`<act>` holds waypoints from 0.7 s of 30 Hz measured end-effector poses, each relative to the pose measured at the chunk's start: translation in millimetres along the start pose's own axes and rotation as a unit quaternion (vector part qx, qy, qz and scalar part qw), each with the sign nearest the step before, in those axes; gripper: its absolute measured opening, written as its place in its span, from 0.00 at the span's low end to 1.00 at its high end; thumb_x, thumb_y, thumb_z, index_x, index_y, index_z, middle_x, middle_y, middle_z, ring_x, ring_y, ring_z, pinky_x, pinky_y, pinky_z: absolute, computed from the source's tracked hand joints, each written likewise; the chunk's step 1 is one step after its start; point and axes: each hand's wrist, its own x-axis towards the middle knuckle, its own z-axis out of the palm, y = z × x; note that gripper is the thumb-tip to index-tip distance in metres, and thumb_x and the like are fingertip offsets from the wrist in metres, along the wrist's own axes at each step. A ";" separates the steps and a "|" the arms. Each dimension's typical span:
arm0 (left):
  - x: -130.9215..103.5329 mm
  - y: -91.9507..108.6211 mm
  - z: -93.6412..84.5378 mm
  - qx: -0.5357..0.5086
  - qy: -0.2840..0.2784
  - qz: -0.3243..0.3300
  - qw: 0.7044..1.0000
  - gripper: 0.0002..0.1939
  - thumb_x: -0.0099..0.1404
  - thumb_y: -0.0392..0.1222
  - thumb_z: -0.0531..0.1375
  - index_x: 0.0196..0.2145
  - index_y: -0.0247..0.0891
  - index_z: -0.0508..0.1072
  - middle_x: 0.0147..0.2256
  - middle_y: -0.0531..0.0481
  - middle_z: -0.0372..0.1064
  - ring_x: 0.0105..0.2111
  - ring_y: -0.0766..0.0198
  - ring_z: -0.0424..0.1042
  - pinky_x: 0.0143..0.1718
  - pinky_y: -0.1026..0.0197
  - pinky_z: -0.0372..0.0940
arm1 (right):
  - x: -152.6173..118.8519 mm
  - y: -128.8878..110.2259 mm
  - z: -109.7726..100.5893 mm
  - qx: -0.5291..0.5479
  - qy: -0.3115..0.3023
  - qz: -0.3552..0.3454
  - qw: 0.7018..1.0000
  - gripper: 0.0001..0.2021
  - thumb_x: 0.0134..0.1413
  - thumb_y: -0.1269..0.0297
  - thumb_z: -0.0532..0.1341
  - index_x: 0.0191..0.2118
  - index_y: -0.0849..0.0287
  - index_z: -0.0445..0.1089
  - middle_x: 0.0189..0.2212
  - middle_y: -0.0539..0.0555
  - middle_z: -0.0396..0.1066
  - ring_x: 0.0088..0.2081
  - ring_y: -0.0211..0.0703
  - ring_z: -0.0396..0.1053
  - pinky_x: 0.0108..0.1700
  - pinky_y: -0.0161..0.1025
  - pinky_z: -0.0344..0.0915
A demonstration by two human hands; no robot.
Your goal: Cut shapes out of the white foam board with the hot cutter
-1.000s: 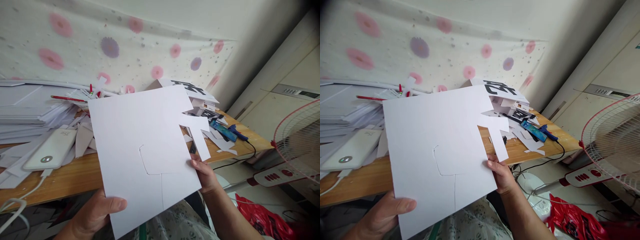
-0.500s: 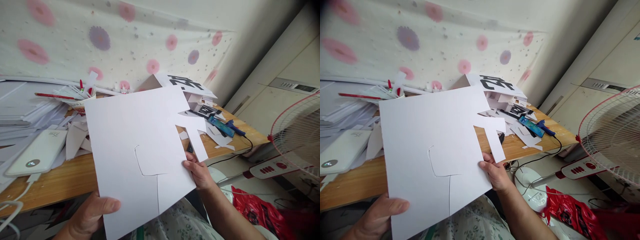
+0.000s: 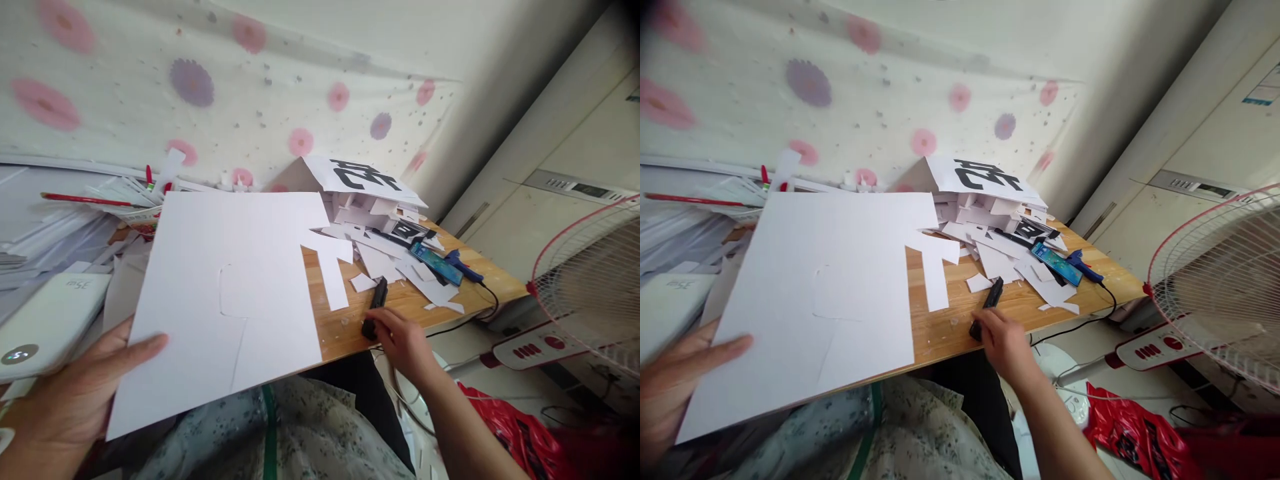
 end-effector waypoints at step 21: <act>79.5 -0.8 32.5 0.285 -0.133 0.132 0.940 0.32 0.54 0.42 0.64 0.55 0.25 0.66 0.24 0.59 0.75 0.27 0.60 0.77 0.25 0.65 0.67 | 25.7 85.6 -88.3 -0.346 0.193 -0.023 0.918 0.10 0.52 0.68 0.59 0.40 0.57 0.74 0.41 0.58 0.70 0.30 0.45 0.70 0.27 0.39 0.64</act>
